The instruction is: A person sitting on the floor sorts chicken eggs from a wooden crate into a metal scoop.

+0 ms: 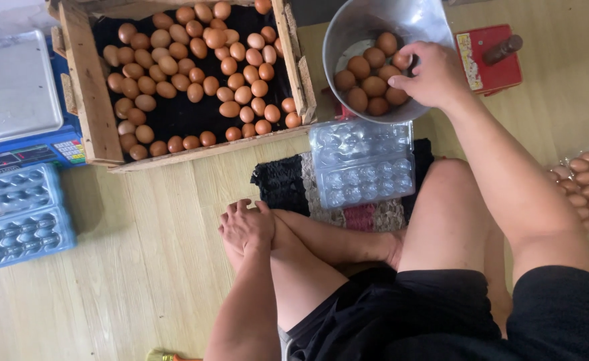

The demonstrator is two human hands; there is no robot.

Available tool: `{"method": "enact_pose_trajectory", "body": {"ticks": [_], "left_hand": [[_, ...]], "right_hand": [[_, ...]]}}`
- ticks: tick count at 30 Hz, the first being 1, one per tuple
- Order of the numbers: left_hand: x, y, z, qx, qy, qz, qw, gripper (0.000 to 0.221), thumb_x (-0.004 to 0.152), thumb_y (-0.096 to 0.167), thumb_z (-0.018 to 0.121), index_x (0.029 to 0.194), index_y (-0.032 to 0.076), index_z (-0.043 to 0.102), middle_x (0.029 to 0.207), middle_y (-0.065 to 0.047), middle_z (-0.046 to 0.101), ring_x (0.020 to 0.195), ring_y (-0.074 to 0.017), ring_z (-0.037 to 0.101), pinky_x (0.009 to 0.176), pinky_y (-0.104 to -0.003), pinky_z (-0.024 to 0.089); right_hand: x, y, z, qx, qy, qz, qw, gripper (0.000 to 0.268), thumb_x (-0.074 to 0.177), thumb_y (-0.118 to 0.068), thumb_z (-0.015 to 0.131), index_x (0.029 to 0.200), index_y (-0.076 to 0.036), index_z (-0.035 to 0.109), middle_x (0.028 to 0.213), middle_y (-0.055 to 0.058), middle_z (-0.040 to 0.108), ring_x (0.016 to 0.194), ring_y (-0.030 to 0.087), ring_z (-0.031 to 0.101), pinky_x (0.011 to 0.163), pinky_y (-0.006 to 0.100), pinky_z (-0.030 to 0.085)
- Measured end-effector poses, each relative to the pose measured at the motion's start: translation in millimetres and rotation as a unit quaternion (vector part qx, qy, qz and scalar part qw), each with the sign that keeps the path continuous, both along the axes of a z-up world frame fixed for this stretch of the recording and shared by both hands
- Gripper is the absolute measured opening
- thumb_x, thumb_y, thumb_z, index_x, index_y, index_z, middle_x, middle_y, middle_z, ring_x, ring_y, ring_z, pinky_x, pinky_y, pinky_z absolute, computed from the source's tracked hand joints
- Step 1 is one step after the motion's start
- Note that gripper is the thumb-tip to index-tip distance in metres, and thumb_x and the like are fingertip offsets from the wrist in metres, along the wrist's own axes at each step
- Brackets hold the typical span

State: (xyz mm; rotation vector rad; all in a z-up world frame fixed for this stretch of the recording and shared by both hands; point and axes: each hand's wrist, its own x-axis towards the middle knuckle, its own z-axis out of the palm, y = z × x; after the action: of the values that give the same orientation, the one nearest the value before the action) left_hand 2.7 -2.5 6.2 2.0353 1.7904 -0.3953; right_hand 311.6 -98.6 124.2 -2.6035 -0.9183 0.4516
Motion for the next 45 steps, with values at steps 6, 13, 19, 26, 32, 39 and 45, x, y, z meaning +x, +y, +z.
{"method": "enact_pose_trajectory", "body": {"ticks": [6,13,19,26,32,39,45], "left_hand": [[0.8,0.8,2.3,-0.005,0.005,0.0,1.0,0.038,0.077,0.042,0.04,0.104,0.024,0.059,0.105,-0.002,0.055,0.099,-0.023,0.047,0.081,-0.036,0.034],[1.6,-1.3,1.5,0.019,0.004,-0.004,1.0,0.041,0.076,0.043,0.039,0.103,0.021,0.06,0.105,-0.003,0.057,0.099,-0.0229,0.049,0.081,-0.037,0.035],[1.9,-6.1,11.5,0.005,0.017,-0.012,1.0,0.044,0.077,0.045,0.037,0.108,0.021,0.057,0.109,-0.003,0.055,0.103,-0.0222,0.046,0.085,-0.036,0.033],[4.7,-16.7,31.3,0.002,-0.007,0.002,1.0,0.041,0.078,0.04,0.037,0.107,0.021,0.058,0.111,-0.003,0.054,0.105,-0.0218,0.045,0.089,-0.037,0.031],[-4.4,-24.6,36.3,0.006,-0.02,-0.003,1.0,0.04,0.078,0.039,0.036,0.107,0.021,0.058,0.112,-0.003,0.054,0.107,-0.0213,0.043,0.091,-0.036,0.03],[-28.2,-27.6,17.1,0.056,-0.094,-0.027,0.994,0.038,0.076,0.039,0.039,0.1,0.021,0.062,0.104,-0.001,0.058,0.102,-0.0226,0.052,0.087,-0.036,0.039],[-18.8,-35.5,41.0,0.026,-0.068,-0.011,0.997,0.041,0.078,0.038,0.036,0.106,0.019,0.059,0.11,-0.005,0.056,0.103,-0.0224,0.047,0.088,-0.038,0.032]], "right_hand": [[-24.5,-58.9,19.2,0.388,-0.255,0.059,0.884,0.009,0.093,0.004,0.061,0.099,0.011,0.059,0.086,0.02,0.06,0.075,0.023,0.06,0.05,0.026,0.045],[14.6,-267.7,-123.2,0.216,-0.343,-0.175,0.897,0.009,0.097,-0.004,0.061,0.092,0.003,0.062,0.08,0.012,0.062,0.066,0.021,0.054,0.057,0.029,0.043],[-62.3,-408.7,-215.4,-0.293,0.027,-0.37,0.881,0.059,0.092,-0.04,0.029,0.096,0.007,0.066,0.094,0.028,0.062,0.087,0.045,0.057,0.07,0.045,0.046],[-106.9,-428.8,-231.5,-0.154,0.227,-0.526,0.805,0.081,0.087,-0.053,0.018,0.122,0.017,0.038,0.124,0.036,0.037,0.117,0.044,0.034,0.095,0.043,0.023],[-107.9,-421.8,-210.9,-0.112,0.272,-0.529,0.796,0.09,0.081,-0.062,0.016,0.127,0.015,0.029,0.13,0.033,0.028,0.123,0.041,0.026,0.1,0.041,0.017],[-134.6,-373.1,-145.2,-0.074,0.292,-0.543,0.784,0.078,0.084,-0.053,0.017,0.13,0.008,0.027,0.135,0.025,0.024,0.126,0.034,0.021,0.102,0.04,0.012],[-157.0,-357.5,-91.5,-0.059,0.29,-0.541,0.787,0.068,0.086,-0.045,0.017,0.131,0.004,0.026,0.137,0.021,0.022,0.129,0.026,0.017,0.105,0.036,0.008]]}}
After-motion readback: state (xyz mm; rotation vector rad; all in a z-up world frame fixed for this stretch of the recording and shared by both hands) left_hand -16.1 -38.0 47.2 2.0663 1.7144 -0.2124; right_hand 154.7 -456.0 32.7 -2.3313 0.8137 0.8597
